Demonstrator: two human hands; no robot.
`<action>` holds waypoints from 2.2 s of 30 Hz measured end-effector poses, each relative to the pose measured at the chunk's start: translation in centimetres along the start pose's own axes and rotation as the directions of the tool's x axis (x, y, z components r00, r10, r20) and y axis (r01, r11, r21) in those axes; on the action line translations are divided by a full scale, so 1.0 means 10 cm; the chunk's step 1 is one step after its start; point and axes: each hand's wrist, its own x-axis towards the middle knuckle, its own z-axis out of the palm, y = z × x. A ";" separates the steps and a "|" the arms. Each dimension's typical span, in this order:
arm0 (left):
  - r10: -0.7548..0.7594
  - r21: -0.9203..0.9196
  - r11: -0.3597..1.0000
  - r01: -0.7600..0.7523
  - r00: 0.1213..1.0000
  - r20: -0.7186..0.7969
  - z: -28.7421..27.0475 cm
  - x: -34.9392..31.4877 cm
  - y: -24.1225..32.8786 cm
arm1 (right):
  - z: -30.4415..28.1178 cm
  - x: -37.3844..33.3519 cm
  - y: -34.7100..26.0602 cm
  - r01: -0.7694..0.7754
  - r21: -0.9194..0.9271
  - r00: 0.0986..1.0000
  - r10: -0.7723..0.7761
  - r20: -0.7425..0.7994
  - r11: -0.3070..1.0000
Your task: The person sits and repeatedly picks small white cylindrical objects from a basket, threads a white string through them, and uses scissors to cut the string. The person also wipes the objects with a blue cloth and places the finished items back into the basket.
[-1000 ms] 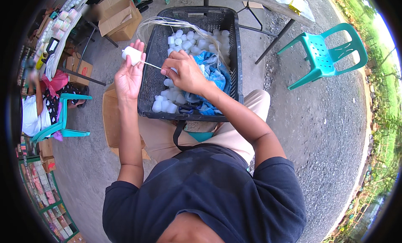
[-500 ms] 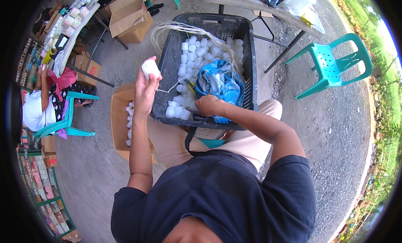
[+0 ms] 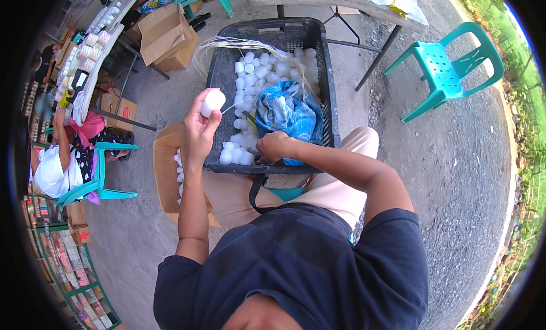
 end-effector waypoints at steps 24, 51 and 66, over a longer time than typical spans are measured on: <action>-0.194 -0.283 0.914 0.290 0.926 0.322 0.37 -0.09 -0.37 | -0.81 -1.03 -0.01 0.784 0.425 0.463 0.029 -0.886 0.453; -0.137 -0.348 0.883 0.315 0.882 0.450 0.37 -0.11 -0.12 | -0.86 -1.34 -0.12 0.877 0.371 0.359 0.096 -0.928 0.304; -0.066 -0.777 0.629 0.041 0.998 0.000 0.35 0.08 -0.02 | -0.38 -1.01 -0.52 0.483 0.865 0.869 -0.051 -0.492 -0.134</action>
